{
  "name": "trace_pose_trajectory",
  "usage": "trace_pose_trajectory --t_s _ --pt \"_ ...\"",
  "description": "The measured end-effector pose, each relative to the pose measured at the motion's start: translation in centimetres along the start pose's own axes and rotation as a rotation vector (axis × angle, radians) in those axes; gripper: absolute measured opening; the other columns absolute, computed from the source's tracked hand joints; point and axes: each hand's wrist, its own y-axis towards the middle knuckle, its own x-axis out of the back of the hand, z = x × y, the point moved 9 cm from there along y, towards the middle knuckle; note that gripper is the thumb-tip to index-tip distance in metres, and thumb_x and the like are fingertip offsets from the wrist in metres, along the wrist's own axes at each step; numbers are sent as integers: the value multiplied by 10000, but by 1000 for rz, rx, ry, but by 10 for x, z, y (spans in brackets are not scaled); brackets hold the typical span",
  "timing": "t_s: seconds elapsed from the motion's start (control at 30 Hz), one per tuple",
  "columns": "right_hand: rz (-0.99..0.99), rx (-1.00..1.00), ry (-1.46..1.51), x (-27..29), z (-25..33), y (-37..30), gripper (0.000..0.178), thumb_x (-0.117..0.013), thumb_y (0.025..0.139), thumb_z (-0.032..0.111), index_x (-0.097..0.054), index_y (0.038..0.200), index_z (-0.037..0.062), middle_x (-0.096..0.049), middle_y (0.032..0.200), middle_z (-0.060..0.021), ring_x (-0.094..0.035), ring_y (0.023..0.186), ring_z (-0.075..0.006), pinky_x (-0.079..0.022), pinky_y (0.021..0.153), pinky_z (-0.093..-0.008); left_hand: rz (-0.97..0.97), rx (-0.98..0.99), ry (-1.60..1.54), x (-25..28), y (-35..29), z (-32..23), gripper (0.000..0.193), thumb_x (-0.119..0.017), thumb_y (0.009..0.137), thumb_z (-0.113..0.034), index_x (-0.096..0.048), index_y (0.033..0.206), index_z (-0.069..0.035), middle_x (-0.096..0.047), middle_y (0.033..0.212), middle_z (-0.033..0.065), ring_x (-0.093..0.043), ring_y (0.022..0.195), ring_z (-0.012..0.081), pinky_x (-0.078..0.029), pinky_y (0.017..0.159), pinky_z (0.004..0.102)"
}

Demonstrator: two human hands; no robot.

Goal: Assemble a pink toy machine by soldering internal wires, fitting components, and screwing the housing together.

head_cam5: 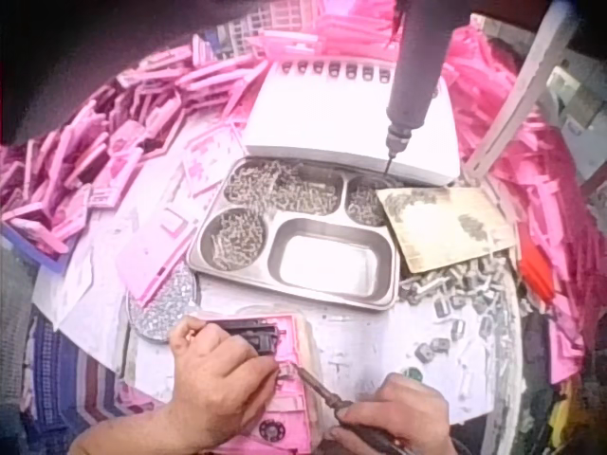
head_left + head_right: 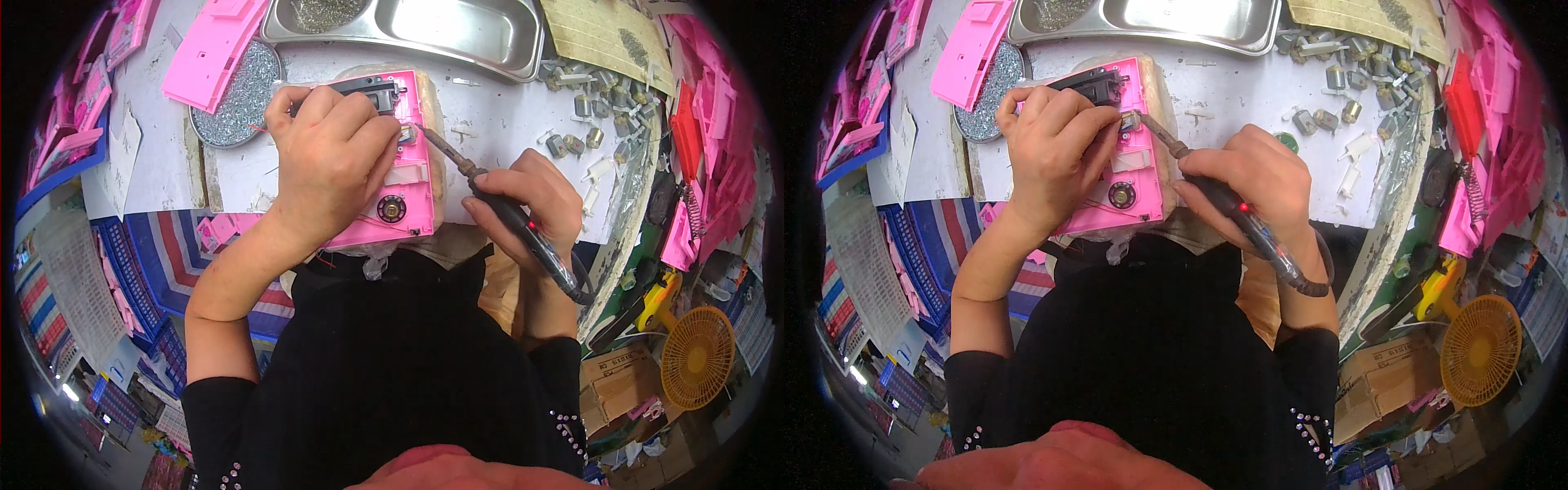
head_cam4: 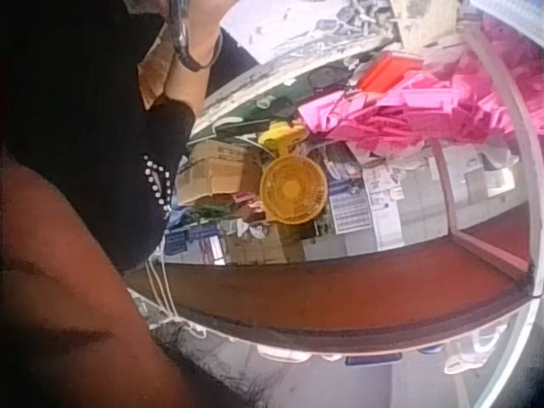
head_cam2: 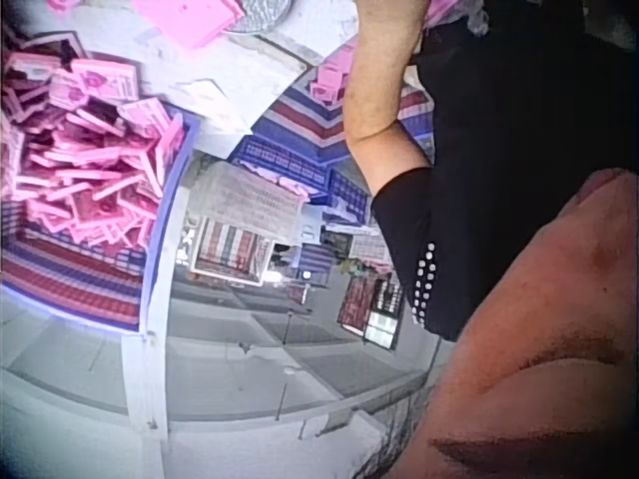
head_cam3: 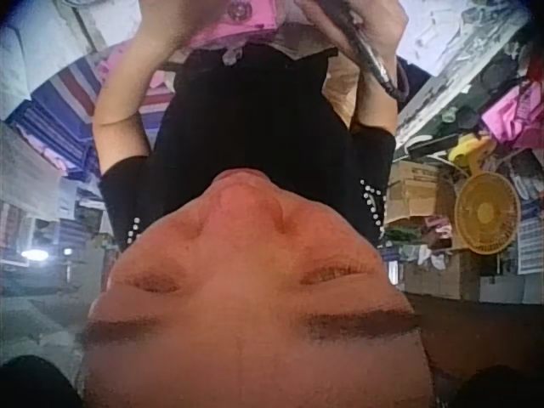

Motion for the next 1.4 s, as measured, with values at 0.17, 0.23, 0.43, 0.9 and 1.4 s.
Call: trace_pose_trajectory --t_s 0.17,0.23,0.43,0.9,1.4 --pt "7 26 12 0 0 -3 303 -881 698 27 -721 954 43 -649 721 -74 -572 608 -203 -424 548 -312 -2 -1 -4 1 1 -1 164 -808 766 -130 -730 910 -143 -600 809 -22 -584 818 183 -334 947 408" --pt "16 42 18 -1 0 -4 323 -881 699 17 -714 975 22 -662 727 -88 -570 607 -199 -408 549 -308 0 -2 2 1 1 -1 162 -808 767 -130 -730 908 -143 -600 808 -22 -585 815 184 -335 947 409" --pt "17 35 32 1 1 -3 281 -870 691 27 -710 922 35 -647 712 -71 -567 588 -208 -426 537 -313 -10 -8 1 0 0 0 158 -808 768 -123 -729 904 -142 -601 804 -21 -585 810 185 -342 945 410" --pt "-37 12 90 7 -3 -11 320 -877 711 42 -693 973 46 -693 746 -74 -584 576 -193 -430 530 -296 -32 -35 -165 8 -6 0 242 -850 722 -127 -745 941 -129 -615 1008 15 -576 871 203 -318 912 411" --pt "-115 -92 107 24 -17 -20 283 -860 714 17 -701 949 13 -615 680 -64 -518 560 -157 -361 513 -274 152 276 2 40 -46 65 395 -833 813 -209 -686 1144 -51 -651 1064 170 -667 922 323 -541 786 437"
